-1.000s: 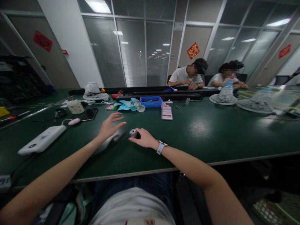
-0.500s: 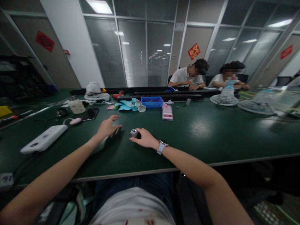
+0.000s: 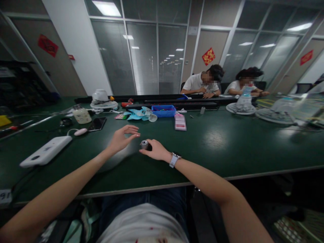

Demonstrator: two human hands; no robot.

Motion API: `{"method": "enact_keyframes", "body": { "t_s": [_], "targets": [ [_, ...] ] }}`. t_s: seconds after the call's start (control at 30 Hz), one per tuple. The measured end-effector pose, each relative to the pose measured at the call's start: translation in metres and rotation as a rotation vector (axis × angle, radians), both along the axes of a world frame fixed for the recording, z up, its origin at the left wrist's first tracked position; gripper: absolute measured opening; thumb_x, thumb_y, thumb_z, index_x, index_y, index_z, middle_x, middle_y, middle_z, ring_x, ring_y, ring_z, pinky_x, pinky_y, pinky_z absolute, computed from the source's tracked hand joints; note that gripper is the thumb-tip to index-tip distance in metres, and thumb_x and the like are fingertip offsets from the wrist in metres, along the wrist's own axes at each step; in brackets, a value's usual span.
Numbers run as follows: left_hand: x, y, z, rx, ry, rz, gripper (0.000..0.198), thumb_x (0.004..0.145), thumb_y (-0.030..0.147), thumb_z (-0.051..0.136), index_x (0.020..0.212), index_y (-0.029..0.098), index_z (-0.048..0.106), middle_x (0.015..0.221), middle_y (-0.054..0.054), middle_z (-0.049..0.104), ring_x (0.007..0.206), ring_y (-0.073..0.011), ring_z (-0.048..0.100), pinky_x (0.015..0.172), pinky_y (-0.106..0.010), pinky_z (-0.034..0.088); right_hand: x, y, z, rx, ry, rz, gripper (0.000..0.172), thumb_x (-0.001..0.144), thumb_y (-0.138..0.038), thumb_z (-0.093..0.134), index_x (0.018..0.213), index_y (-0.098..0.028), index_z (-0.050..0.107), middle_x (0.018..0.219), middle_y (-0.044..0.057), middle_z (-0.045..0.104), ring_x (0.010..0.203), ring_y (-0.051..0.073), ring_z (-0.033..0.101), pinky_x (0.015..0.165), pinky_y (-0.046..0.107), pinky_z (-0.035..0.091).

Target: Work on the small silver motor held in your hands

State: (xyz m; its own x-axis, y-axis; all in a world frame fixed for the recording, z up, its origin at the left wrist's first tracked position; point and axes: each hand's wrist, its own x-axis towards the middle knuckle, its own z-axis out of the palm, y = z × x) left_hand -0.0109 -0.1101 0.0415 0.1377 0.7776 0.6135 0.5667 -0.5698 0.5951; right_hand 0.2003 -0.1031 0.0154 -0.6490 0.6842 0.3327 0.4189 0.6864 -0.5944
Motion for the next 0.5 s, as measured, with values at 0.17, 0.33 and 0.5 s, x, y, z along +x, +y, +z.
{"method": "enact_keyframes", "body": {
  "t_s": [0.17,0.33,0.5],
  "targets": [
    [0.021,-0.015,-0.001,-0.034,-0.040,-0.163,0.024,0.080,0.030,0.071,0.101,0.021,0.066,0.100,-0.006,0.074,0.095,-0.0230,0.071,0.090,-0.036,0.053,-0.001,0.004,-0.005,0.030,-0.014,-0.025,0.036,0.084,-0.040,0.067,0.108,-0.014,0.063,0.096,0.008,0.066,0.084,0.020,0.059,0.075,0.032,0.045],
    [0.022,-0.014,-0.005,-0.046,-0.038,-0.166,0.031,0.079,0.030,0.072,0.107,0.021,0.063,0.097,-0.005,0.075,0.096,-0.0231,0.071,0.092,-0.037,0.052,-0.001,0.006,-0.009,0.044,0.008,-0.007,0.036,0.084,-0.040,0.067,0.108,-0.014,0.062,0.095,0.007,0.065,0.083,0.019,0.058,0.074,0.031,0.044],
    [0.022,-0.013,-0.006,-0.014,-0.006,-0.180,0.027,0.081,0.030,0.070,0.105,0.019,0.063,0.106,-0.006,0.072,0.093,-0.0211,0.071,0.089,-0.036,0.053,-0.002,0.006,-0.010,0.037,0.018,-0.012,0.035,0.084,-0.038,0.068,0.109,-0.014,0.062,0.092,0.006,0.065,0.079,0.018,0.058,0.071,0.029,0.043]
  ]
}}
